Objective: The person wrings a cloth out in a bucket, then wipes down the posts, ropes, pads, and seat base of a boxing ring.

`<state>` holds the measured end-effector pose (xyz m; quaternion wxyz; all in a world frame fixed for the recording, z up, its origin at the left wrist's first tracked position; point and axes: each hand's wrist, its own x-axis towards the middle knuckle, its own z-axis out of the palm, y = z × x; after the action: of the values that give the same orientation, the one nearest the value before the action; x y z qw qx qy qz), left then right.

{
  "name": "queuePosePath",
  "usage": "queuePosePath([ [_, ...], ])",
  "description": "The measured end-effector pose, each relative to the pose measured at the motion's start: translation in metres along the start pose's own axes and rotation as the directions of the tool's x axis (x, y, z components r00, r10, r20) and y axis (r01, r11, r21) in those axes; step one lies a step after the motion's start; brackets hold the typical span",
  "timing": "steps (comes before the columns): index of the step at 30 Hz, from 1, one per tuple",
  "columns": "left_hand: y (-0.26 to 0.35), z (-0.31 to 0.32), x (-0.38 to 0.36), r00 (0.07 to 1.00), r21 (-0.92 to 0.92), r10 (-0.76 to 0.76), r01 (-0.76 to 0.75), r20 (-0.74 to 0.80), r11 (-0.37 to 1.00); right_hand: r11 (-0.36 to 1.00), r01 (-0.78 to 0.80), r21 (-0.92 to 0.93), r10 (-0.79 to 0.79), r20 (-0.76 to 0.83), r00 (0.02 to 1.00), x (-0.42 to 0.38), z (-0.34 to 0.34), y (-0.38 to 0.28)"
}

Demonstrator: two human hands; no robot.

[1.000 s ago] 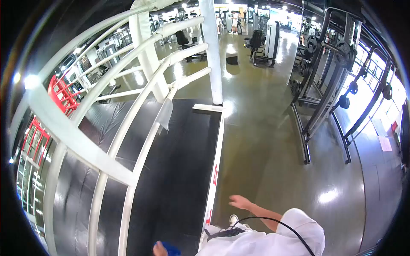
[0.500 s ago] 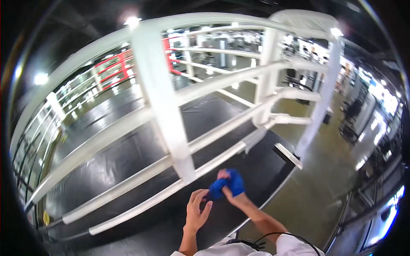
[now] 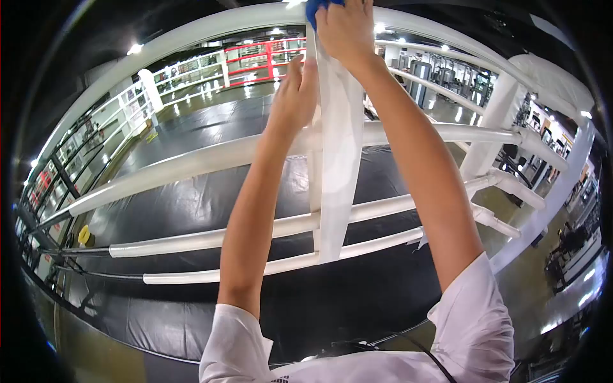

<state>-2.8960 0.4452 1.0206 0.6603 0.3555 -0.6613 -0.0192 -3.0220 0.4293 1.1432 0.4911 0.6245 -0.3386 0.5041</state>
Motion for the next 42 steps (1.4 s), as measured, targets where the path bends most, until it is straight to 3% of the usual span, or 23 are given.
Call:
queuePosePath([
  [1,-0.005,0.01,0.009,1.0,0.008,-0.012,0.012,-0.006,1.0,0.999,-0.03,-0.028,0.032,0.071,0.997,-0.004,0.005,-0.001],
  [3,-0.017,0.024,0.02,0.84,-0.463,-0.37,0.531,0.395,0.71,0.992,0.017,0.128,-0.018,0.004,1.0,-0.025,0.006,-0.005],
  [4,-0.033,0.031,0.018,0.835,-0.46,-0.387,0.541,0.39,0.704,0.998,0.048,0.046,-0.038,-0.201,0.979,-0.037,0.02,-0.002],
  [6,-0.069,0.043,0.008,0.707,-0.493,-0.334,0.687,0.624,0.533,0.998,0.043,-0.056,-0.045,-0.044,0.998,-0.065,0.012,-0.013],
  [7,-0.079,0.044,0.007,0.7,-0.487,-0.346,0.696,0.625,0.528,0.983,0.05,-0.174,-0.033,0.098,0.995,-0.079,0.004,-0.018],
  [9,-0.097,0.044,0.008,0.696,-0.208,-0.422,0.628,0.581,0.75,0.995,0.097,0.014,-0.098,0.145,0.985,-0.13,0.023,-0.019],
  [10,-0.13,0.06,0.01,0.784,-0.483,-0.364,0.604,0.502,0.634,0.988,0.045,0.146,-0.071,0.179,0.981,-0.157,0.022,-0.023],
  [11,-0.089,0.019,-0.001,0.813,0.118,-0.303,0.283,0.498,0.952,0.988,0.032,0.149,-0.061,0.193,0.979,-0.176,0.017,-0.028],
  [12,-0.079,0.023,0.0,0.704,-0.228,-0.428,0.633,0.566,0.74,0.982,-0.032,0.185,-0.011,0.225,0.974,-0.193,0.009,-0.032],
  [13,-0.077,0.031,0.003,0.573,-0.482,-0.475,0.82,0.668,0.31,0.972,-0.094,0.216,0.037,0.253,0.967,-0.208,0.002,-0.036],
  [17,-0.056,0.034,-0.001,0.735,-0.55,-0.364,0.673,0.572,0.494,0.923,-0.294,0.249,0.198,0.348,0.916,-0.285,-0.029,-0.069],
  [19,-0.079,0.032,0.003,0.675,-0.481,-0.306,0.711,0.671,0.512,0.926,-0.323,0.193,0.196,0.487,0.851,-0.364,-0.014,-0.096],
  [21,-0.042,0.026,-0.008,0.74,-0.439,-0.347,0.638,0.576,0.632,0.875,-0.438,0.207,0.276,0.53,0.802,-0.457,0.015,-0.118],
  [27,-0.047,0.03,-0.025,0.788,-0.488,-0.385,0.605,0.48,0.629,0.881,-0.455,0.132,0.324,0.532,0.782,-0.493,0.016,-0.138],
  [30,-0.06,0.028,-0.007,0.805,-0.389,-0.342,0.549,0.485,0.74,0.929,-0.328,0.172,0.247,0.374,0.894,-0.527,-0.01,-0.141],
  [34,-0.059,0.027,-0.028,0.792,-0.335,-0.4,0.573,0.462,0.748,0.899,-0.362,0.247,0.102,0.686,0.721,-0.591,-0.035,-0.149],
  [35,-0.056,0.026,-0.03,0.798,-0.362,-0.404,0.575,0.448,0.734,0.907,-0.34,0.25,0.124,0.613,0.78,-0.602,-0.042,-0.157],
  [37,-0.047,0.026,-0.026,0.818,-0.425,-0.404,0.563,0.41,0.709,0.786,-0.595,0.17,0.361,0.655,0.664,-0.614,-0.056,-0.179],
  [38,-0.044,0.027,-0.019,0.832,-0.459,-0.399,0.548,0.385,0.699,0.575,-0.785,0.232,0.489,0.672,0.556,-0.627,-0.039,-0.18],
  [39,-0.042,0.026,-0.017,0.841,-0.491,-0.405,0.539,0.359,0.684,0.571,-0.785,0.238,0.488,0.671,0.558,-0.642,-0.024,-0.184],
  [40,-0.041,0.025,-0.02,0.841,-0.517,-0.423,0.541,0.338,0.664,0.128,-0.965,0.231,0.58,0.772,0.262,-0.623,-0.02,-0.188],
  [41,-0.041,0.026,-0.024,0.838,-0.539,-0.44,0.545,0.323,0.642,-0.347,-0.925,0.153,0.523,0.851,-0.056,-0.608,-0.018,-0.188],
  [42,-0.044,0.025,-0.02,0.834,-0.53,-0.44,0.552,0.334,0.644,0.273,-0.929,0.25,0.589,0.72,0.366,-0.603,-0.013,-0.182],
])
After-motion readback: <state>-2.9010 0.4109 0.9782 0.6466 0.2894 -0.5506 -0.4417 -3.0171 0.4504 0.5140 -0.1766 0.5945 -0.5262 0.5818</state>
